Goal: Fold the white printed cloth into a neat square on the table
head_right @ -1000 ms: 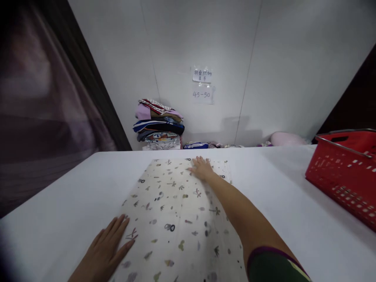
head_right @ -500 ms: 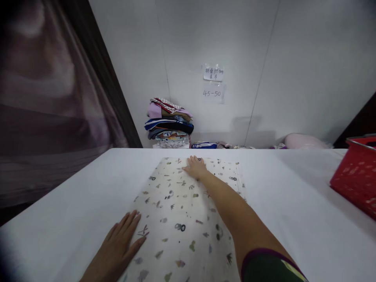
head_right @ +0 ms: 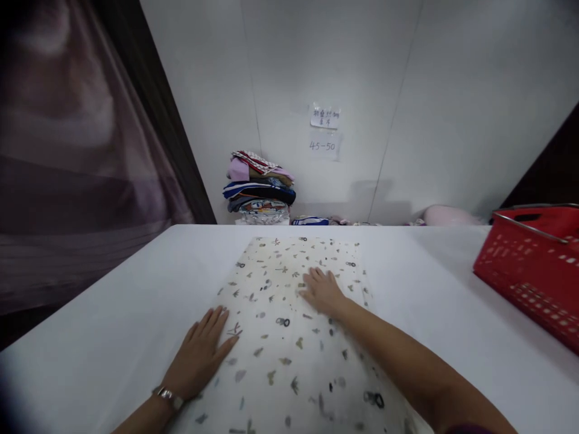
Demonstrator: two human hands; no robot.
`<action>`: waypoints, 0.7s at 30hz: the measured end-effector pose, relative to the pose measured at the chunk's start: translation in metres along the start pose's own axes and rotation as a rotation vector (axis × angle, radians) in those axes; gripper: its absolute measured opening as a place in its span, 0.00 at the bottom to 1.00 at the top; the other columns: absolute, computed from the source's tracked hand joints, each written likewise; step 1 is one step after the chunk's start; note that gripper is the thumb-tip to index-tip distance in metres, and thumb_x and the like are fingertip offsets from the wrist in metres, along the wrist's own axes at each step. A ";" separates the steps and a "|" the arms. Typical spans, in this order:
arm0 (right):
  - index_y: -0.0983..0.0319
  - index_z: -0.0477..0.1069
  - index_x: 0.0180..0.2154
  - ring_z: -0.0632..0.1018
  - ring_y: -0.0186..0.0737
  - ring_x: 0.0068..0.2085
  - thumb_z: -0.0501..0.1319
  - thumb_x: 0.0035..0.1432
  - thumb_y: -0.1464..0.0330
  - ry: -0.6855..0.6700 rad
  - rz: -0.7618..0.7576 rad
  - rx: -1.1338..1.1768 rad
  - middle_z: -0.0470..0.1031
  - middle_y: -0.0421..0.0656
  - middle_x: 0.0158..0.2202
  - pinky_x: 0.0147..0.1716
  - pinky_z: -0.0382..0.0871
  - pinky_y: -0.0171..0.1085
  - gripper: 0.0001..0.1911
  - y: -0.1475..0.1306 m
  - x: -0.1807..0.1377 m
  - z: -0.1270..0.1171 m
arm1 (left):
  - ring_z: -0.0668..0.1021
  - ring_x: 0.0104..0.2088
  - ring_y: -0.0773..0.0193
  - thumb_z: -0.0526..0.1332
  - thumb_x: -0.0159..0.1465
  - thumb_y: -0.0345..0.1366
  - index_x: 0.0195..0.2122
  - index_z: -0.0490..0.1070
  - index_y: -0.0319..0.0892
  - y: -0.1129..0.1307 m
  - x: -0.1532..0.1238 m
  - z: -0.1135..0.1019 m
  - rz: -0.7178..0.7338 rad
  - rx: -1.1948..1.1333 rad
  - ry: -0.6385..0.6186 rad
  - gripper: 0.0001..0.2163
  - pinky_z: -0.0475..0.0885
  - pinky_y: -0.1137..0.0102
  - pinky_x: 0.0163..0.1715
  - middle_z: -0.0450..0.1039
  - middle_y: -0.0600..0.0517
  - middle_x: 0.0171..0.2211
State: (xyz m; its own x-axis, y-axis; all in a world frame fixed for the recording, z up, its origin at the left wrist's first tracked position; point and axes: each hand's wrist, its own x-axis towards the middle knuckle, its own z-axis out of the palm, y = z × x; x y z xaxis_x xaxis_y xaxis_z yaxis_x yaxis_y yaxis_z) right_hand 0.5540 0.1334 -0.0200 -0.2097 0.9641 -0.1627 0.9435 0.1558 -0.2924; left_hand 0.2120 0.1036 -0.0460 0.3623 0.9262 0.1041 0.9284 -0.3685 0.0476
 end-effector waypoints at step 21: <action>0.49 0.44 0.62 0.45 0.46 0.64 0.48 0.61 0.56 0.170 0.133 0.187 0.40 0.38 0.65 0.61 0.43 0.52 0.29 0.007 -0.345 0.075 | 0.63 0.58 0.55 0.48 0.60 0.49 0.55 0.64 0.41 -0.057 -0.112 -0.022 0.032 -0.214 -0.011 0.26 0.59 0.60 0.57 0.57 0.47 0.60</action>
State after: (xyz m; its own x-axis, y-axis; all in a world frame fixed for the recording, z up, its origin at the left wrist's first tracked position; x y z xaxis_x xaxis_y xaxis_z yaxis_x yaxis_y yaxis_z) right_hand 0.6134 -0.2143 -0.0361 -0.0263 0.9981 -0.0560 0.8928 -0.0017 -0.4504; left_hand 0.1166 0.0188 -0.0381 0.3932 0.9142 0.0978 0.8783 -0.4050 0.2541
